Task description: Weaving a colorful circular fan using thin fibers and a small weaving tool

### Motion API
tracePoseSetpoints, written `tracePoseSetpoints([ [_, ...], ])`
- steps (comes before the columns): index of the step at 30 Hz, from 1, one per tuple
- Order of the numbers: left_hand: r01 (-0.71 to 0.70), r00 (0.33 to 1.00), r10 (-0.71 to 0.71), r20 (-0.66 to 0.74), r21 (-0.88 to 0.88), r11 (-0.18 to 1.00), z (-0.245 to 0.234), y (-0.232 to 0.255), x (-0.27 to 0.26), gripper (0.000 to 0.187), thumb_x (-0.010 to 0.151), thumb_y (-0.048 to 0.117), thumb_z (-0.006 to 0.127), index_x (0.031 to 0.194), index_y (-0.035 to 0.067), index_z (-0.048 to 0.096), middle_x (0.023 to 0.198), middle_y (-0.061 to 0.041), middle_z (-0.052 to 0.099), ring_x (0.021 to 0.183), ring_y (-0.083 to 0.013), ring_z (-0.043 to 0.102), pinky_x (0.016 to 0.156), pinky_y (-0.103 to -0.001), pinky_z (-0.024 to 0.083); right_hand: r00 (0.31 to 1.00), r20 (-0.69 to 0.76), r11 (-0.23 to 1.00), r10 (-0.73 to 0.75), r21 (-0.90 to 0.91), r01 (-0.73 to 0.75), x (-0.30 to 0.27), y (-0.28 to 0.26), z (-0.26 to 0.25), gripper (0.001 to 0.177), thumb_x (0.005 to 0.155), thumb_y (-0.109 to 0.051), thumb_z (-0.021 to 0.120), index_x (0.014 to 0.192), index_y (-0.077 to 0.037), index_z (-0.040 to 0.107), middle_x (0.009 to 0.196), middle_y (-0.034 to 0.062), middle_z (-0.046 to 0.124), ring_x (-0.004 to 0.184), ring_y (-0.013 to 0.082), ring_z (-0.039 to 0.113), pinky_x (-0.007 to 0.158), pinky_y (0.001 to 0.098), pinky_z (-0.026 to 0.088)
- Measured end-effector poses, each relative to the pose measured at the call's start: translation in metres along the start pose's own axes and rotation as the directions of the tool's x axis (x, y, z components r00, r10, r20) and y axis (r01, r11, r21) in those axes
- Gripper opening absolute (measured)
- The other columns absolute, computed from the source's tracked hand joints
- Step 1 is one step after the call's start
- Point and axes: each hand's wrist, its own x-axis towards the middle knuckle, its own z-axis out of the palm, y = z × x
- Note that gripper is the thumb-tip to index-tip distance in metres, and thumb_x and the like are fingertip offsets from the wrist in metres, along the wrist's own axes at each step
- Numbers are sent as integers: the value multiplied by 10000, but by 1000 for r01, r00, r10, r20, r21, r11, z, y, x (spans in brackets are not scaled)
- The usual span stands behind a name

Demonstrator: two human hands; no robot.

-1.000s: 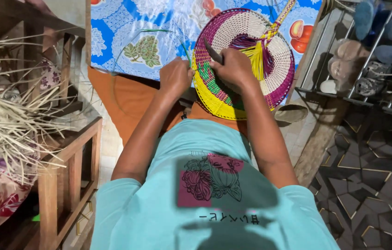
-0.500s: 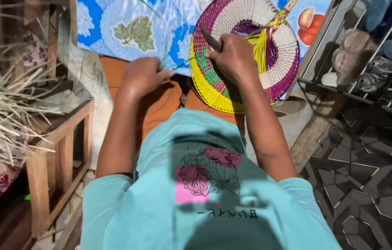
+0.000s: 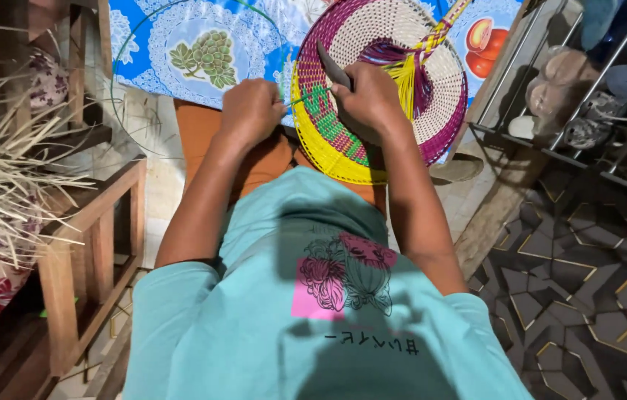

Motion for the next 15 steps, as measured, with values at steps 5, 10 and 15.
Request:
tracePoseSetpoints([
  [5,130,988,-124,97,-57,990,-47,-26,-34,208,831,193,563,652,89,569,616,-71,561,564,-241,510,508,-383,337,999,-10,999,47,-6,-47,2,1,3,199,830,-319,595,768,-130,582,695,76,586,639,299,550,516,439,348],
  [10,195,978,-207,37,200,960,-45,-68,-52,350,857,146,486,536,110,352,481,-5,311,440,-174,279,415,-316,189,997,-55,999,54,9,-54,0,1,11,220,838,-338,608,758,-136,571,684,68,570,624,277,531,497,424,338],
  [15,181,978,-187,92,69,981,-57,-15,-47,542,846,380,665,528,127,307,486,-12,274,462,-164,298,452,-338,200,971,-240,986,4,-161,-44,2,-5,30,480,732,-531,725,708,-99,519,696,93,582,644,335,551,478,445,341],
])
